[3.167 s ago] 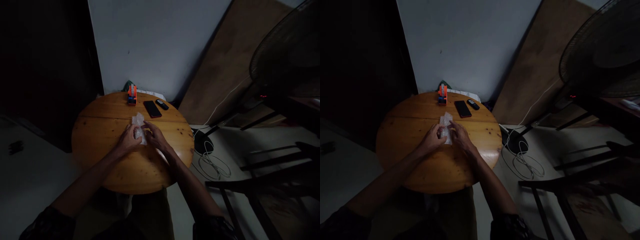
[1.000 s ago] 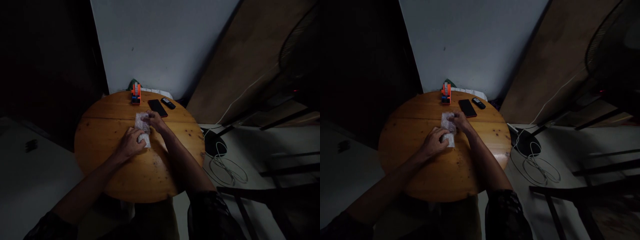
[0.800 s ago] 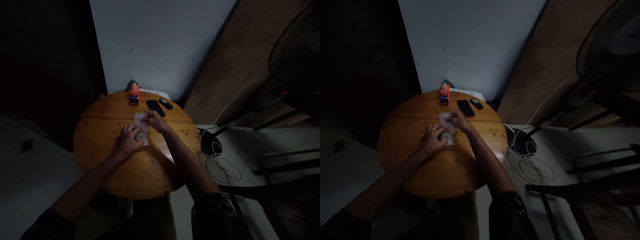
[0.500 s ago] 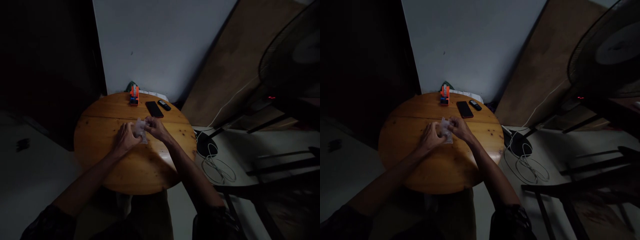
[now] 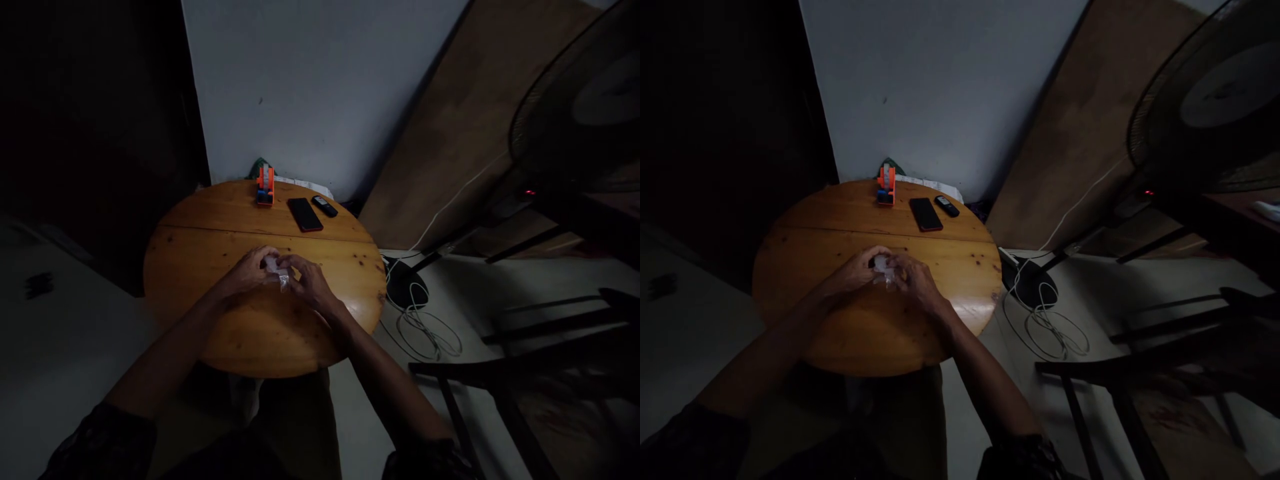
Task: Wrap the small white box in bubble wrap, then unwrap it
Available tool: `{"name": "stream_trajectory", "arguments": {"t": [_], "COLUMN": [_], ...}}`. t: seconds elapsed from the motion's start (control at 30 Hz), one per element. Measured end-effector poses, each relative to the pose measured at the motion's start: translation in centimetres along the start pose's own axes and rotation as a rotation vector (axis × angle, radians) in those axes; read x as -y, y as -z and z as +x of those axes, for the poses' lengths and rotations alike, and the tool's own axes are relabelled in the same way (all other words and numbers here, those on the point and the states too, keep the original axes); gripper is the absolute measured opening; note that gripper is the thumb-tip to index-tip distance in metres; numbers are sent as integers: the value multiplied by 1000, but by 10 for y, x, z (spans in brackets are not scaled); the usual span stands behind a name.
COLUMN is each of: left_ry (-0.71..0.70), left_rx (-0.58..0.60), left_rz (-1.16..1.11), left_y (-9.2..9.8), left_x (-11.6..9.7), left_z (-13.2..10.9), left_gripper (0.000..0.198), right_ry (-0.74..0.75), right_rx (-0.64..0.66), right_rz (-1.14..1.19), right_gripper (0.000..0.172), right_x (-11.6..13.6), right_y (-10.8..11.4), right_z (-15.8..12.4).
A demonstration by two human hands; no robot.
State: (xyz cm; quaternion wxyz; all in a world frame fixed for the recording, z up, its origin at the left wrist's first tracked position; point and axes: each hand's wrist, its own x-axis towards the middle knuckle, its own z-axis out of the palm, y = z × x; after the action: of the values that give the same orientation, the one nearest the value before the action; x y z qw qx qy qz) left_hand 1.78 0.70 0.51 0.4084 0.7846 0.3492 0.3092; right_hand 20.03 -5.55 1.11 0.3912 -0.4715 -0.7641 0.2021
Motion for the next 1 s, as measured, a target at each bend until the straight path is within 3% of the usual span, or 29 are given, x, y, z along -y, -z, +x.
{"name": "stream_trajectory", "arguments": {"t": [0.1, 0.27, 0.33, 0.47, 0.63, 0.73, 0.83, 1.0], "left_ry": [5, -122, -141, -187, -155, -51, 72, 141], "left_rx": [102, 315, 289, 157, 18, -27, -18, 18], "left_rz": [-17, 181, 239, 268, 232, 188, 144, -91], "left_y": [12, 27, 24, 12, 4, 3, 5, 10], "left_x": [5, 19, 19, 10, -1, -5, -10, -8], "left_z": [-1, -4, -5, -7, -6, -6, -6, -4], "left_gripper": [41, 79, 81, 62, 56, 53, 47, 48], "right_ry": [58, 218, 238, 258, 261, 129, -122, -417], "right_rx": [17, 18, 30, 26, -28, -36, -33, -29], "right_rz": [-32, -85, -140, -230, -192, -71, 126, 539], "right_gripper": [24, 27, 31, 38, 30, 22, 8, 30], "right_x": [-4, -10, -13, -17, -15, -12, -13, -27], "right_y": [-2, -3, -4, -9, -9, -3, 2, -3], "right_z": [-4, -12, -15, -16, -11, -3, 11, 35]}}
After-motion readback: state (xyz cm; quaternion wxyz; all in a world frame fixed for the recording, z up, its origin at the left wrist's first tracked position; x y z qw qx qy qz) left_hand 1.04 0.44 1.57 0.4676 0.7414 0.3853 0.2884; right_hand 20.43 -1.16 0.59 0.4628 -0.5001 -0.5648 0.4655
